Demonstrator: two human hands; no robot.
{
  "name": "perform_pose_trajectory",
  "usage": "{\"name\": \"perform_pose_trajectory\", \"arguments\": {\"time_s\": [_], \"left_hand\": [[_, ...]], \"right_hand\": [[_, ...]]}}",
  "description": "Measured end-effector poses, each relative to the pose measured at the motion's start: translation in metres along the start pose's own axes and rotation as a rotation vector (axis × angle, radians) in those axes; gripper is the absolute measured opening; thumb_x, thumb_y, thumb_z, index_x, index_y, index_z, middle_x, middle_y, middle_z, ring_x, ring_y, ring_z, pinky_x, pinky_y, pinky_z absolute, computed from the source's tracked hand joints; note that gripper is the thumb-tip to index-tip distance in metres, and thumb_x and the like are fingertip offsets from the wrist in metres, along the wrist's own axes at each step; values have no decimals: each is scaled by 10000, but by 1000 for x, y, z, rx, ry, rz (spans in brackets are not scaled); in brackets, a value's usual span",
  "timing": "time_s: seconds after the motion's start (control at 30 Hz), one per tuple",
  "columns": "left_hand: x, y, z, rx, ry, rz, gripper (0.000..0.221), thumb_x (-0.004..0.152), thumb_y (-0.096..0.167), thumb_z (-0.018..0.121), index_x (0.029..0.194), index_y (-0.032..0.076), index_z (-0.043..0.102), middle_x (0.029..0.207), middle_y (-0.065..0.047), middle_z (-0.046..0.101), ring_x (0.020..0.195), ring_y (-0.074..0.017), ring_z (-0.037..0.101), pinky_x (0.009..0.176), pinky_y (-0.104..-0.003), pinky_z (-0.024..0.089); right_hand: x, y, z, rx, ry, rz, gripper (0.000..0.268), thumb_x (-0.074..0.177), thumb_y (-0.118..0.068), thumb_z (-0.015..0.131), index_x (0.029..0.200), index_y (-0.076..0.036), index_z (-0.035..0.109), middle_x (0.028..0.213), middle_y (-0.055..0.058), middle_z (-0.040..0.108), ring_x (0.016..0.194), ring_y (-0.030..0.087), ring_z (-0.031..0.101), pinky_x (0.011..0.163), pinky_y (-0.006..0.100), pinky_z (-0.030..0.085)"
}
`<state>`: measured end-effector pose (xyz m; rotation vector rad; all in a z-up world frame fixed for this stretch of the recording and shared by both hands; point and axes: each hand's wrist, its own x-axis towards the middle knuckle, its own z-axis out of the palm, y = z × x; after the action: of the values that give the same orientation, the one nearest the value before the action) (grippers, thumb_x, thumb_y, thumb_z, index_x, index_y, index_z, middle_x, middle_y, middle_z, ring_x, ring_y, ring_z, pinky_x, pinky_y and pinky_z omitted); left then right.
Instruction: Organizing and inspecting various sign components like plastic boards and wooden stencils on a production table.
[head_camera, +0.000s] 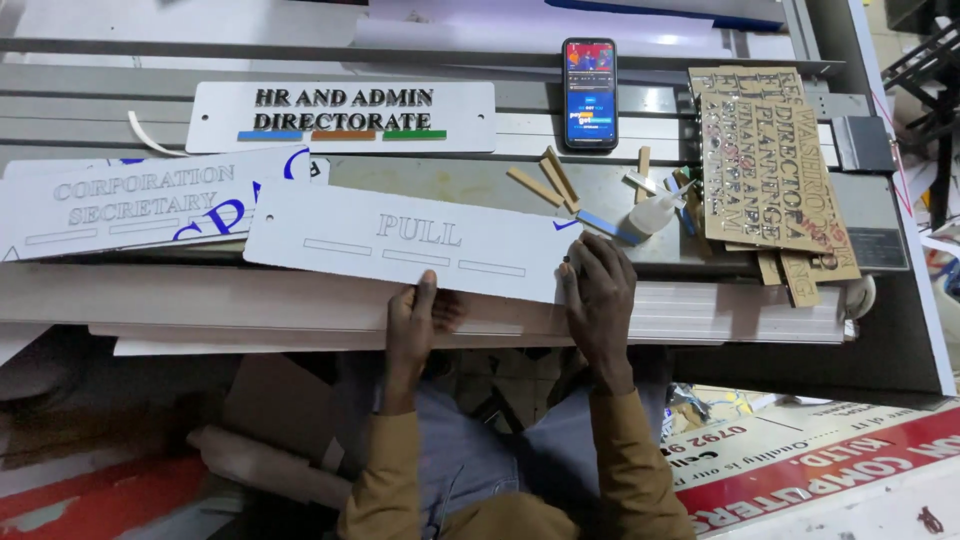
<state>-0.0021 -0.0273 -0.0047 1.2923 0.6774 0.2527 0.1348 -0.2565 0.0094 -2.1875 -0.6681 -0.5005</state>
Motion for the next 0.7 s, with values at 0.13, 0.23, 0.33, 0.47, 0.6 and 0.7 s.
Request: {"name": "perform_pose_trajectory", "arguments": {"time_s": [0.13,0.23,0.33,0.47,0.6,0.7], "left_hand": [[-7,17,-1,286,-203,-53,603,1145,521,686,905,-18,807,725,-234,787,614,-282,800,548,-397,682],[-16,55,30,482,-164,275,487,1149,466,714,878,74,813,668,-152,754,636,-235,782,570,-396,615],[-2,62,68,587,-57,726,242,1139,247,729,1193,28,815,991,-190,805,937,-412,796,836,-520,645],[13,43,89,952,-143,721,603,1173,503,605,1524,18,687,1666,-306,527,1609,-544,403,1333,-663,296],[11,41,89,1021,-194,667,711,1162,549,581,1616,4,623,1799,-314,388,1697,-524,269,1391,-628,158],[6,44,82,1112,-286,693,1024,1009,738,677,1704,2,519,1849,-351,272,1722,-561,176,1411,-638,73]], "right_hand": [[1,2,0,-21,6,23,296,1110,-234,793,1298,-7,831,1363,185,787,1390,380,711,1262,534,433],[5,7,0,-25,-13,23,237,1107,-223,792,1231,-30,852,1283,138,808,1331,325,748,1248,492,456],[11,8,-6,-27,-21,6,150,1055,-153,839,1160,-50,868,1144,97,815,1228,313,787,1178,500,508],[29,16,-11,-38,-52,30,327,994,-110,830,1319,-80,808,1086,164,746,1126,443,730,1023,559,557],[35,34,3,-54,-81,107,212,1010,-150,827,1221,-132,841,1056,124,711,1074,439,730,952,565,573],[35,36,3,-13,-86,148,201,1035,-192,819,1229,-144,834,1067,127,696,1087,446,723,966,561,578]]}}
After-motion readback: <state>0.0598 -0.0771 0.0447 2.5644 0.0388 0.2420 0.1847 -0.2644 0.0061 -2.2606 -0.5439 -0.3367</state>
